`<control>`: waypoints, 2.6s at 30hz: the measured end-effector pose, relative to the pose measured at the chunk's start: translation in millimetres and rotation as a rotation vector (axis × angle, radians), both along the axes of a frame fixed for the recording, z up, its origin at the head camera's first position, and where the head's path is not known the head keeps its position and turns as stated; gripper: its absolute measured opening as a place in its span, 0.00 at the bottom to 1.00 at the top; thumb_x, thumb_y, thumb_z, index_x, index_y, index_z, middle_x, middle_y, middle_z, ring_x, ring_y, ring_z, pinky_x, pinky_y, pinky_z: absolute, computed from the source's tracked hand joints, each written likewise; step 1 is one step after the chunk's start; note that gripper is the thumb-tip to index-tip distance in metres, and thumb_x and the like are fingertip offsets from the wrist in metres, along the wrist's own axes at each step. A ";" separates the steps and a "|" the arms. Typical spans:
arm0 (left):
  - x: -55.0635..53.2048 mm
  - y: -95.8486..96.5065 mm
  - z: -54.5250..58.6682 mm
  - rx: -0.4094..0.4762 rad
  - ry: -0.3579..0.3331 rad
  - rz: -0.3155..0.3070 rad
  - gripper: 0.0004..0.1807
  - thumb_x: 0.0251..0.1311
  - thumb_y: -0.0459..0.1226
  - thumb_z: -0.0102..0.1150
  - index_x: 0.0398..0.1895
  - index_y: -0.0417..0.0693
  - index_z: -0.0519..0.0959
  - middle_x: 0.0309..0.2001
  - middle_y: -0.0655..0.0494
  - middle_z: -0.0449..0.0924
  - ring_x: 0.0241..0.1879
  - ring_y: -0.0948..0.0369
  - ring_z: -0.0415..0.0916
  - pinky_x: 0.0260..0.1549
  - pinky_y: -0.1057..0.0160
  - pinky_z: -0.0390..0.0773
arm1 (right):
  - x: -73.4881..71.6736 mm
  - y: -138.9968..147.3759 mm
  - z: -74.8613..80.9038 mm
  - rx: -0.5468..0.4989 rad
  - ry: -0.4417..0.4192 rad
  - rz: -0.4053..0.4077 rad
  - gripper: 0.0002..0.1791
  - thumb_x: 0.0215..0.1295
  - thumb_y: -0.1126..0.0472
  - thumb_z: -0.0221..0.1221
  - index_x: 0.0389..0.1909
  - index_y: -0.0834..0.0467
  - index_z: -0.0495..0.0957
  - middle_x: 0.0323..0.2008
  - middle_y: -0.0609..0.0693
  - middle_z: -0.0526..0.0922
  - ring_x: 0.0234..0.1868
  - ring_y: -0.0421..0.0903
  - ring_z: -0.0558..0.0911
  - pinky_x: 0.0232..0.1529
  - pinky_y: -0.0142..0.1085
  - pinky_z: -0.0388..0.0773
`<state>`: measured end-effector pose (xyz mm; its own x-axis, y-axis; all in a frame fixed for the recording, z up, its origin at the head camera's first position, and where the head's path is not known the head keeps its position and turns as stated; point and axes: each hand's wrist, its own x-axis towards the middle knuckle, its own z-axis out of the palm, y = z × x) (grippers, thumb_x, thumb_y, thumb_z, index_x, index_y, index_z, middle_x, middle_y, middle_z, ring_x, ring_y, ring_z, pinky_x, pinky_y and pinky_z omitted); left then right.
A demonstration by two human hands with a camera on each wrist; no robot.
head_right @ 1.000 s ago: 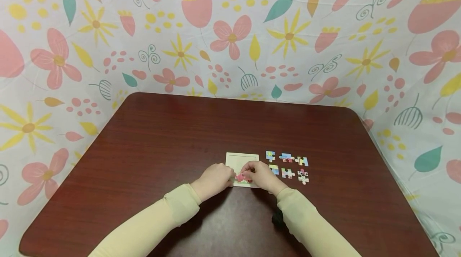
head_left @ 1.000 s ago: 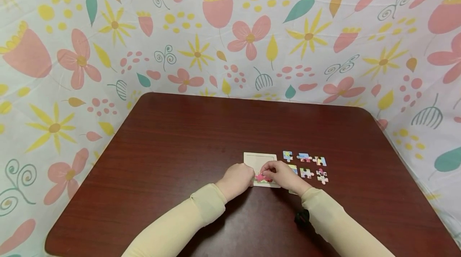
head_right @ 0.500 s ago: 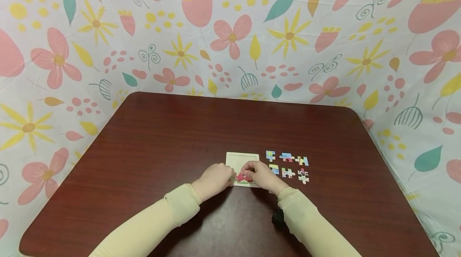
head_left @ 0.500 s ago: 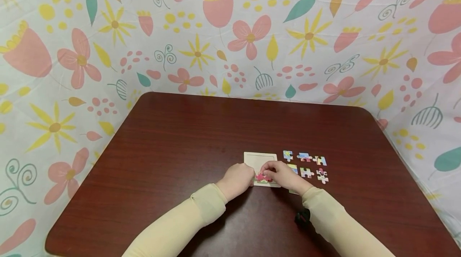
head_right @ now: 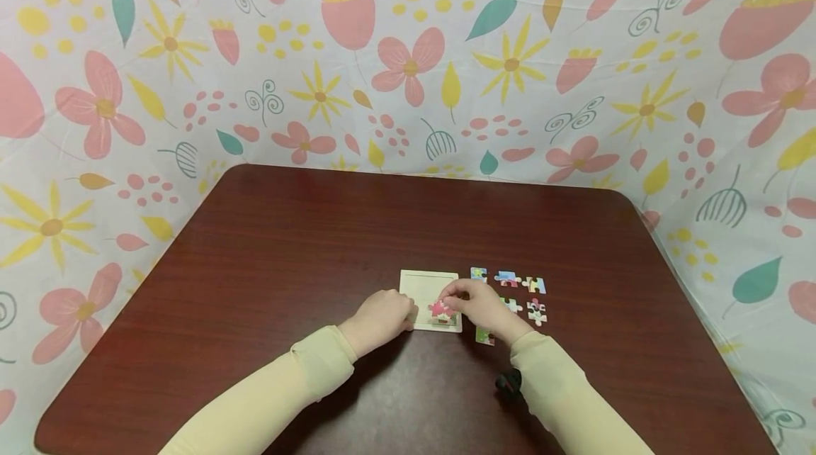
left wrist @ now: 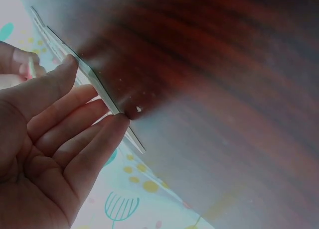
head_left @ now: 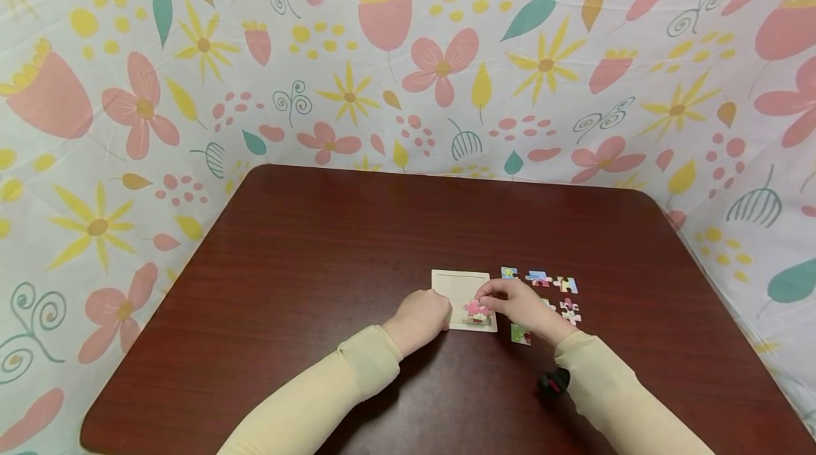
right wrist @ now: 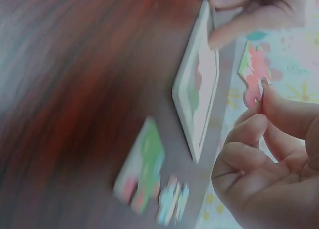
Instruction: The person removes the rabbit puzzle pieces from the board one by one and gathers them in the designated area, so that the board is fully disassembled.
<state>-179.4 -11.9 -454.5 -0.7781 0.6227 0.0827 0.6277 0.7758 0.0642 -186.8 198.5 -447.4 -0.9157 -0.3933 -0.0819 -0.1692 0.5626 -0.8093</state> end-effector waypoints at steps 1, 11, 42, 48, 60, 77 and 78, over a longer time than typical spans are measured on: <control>-0.1 0.4 -0.1 0.000 0.002 -0.002 0.09 0.38 0.34 0.66 0.10 0.56 0.78 0.16 0.65 0.77 0.16 0.69 0.62 0.19 0.67 0.72 | 0.7 5.1 0.9 0.011 -0.006 -0.009 0.05 0.65 0.64 0.58 0.36 0.60 0.81 0.34 0.51 0.81 0.33 0.43 0.74 0.34 0.33 0.72; -1.0 1.2 2.3 -0.001 -0.007 -0.003 0.06 0.38 0.34 0.66 0.13 0.56 0.81 0.16 0.65 0.77 0.16 0.68 0.58 0.19 0.69 0.69 | 10.5 51.7 3.6 0.096 -0.021 -0.022 0.04 0.63 0.64 0.59 0.35 0.58 0.82 0.34 0.49 0.81 0.36 0.43 0.74 0.35 0.34 0.72; -1.2 3.7 2.9 0.019 -0.039 0.000 0.10 0.39 0.31 0.64 0.10 0.55 0.78 0.12 0.66 0.67 0.17 0.66 0.52 0.16 0.70 0.62 | 33.1 104.1 -7.0 0.250 -0.026 -0.119 0.05 0.58 0.60 0.64 0.32 0.58 0.83 0.32 0.48 0.82 0.57 0.67 0.72 0.49 0.48 0.74; -0.6 3.6 2.4 0.006 -0.027 -0.006 0.09 0.40 0.32 0.64 0.11 0.55 0.79 0.13 0.65 0.72 0.16 0.67 0.54 0.17 0.70 0.65 | 34.2 101.1 -9.0 0.267 -0.021 -0.129 0.05 0.58 0.59 0.64 0.31 0.57 0.83 0.31 0.47 0.83 0.62 0.70 0.66 0.56 0.58 0.68; 0.0 3.0 3.0 -0.016 -0.025 0.009 0.06 0.39 0.35 0.67 0.14 0.56 0.82 0.17 0.64 0.79 0.15 0.68 0.62 0.18 0.70 0.70 | 37.1 98.5 -12.0 0.284 0.007 -0.170 0.05 0.57 0.59 0.65 0.31 0.56 0.83 0.28 0.46 0.81 0.32 0.44 0.74 0.36 0.39 0.70; 0.6 2.4 5.0 -0.015 -0.016 0.009 0.06 0.39 0.35 0.67 0.14 0.56 0.82 0.18 0.64 0.79 0.16 0.68 0.59 0.18 0.69 0.71 | 28.0 72.3 -3.3 0.259 0.055 -0.222 0.10 0.59 0.56 0.64 0.36 0.57 0.84 0.31 0.48 0.82 0.28 0.43 0.74 0.29 0.36 0.71; 0.6 2.2 5.0 -0.013 -0.018 0.008 0.06 0.39 0.35 0.67 0.14 0.56 0.82 0.17 0.64 0.79 0.16 0.68 0.59 0.18 0.69 0.71 | 26.8 68.2 -2.5 0.251 0.053 -0.221 0.09 0.59 0.56 0.64 0.36 0.58 0.84 0.30 0.48 0.82 0.28 0.43 0.74 0.28 0.36 0.71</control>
<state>-178.8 -9.7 -449.5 -0.7842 0.6176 0.0609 0.6205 0.7815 0.0655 -160.0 266.7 -449.9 -0.9822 -0.1585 -0.1005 -0.0595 0.7706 -0.6345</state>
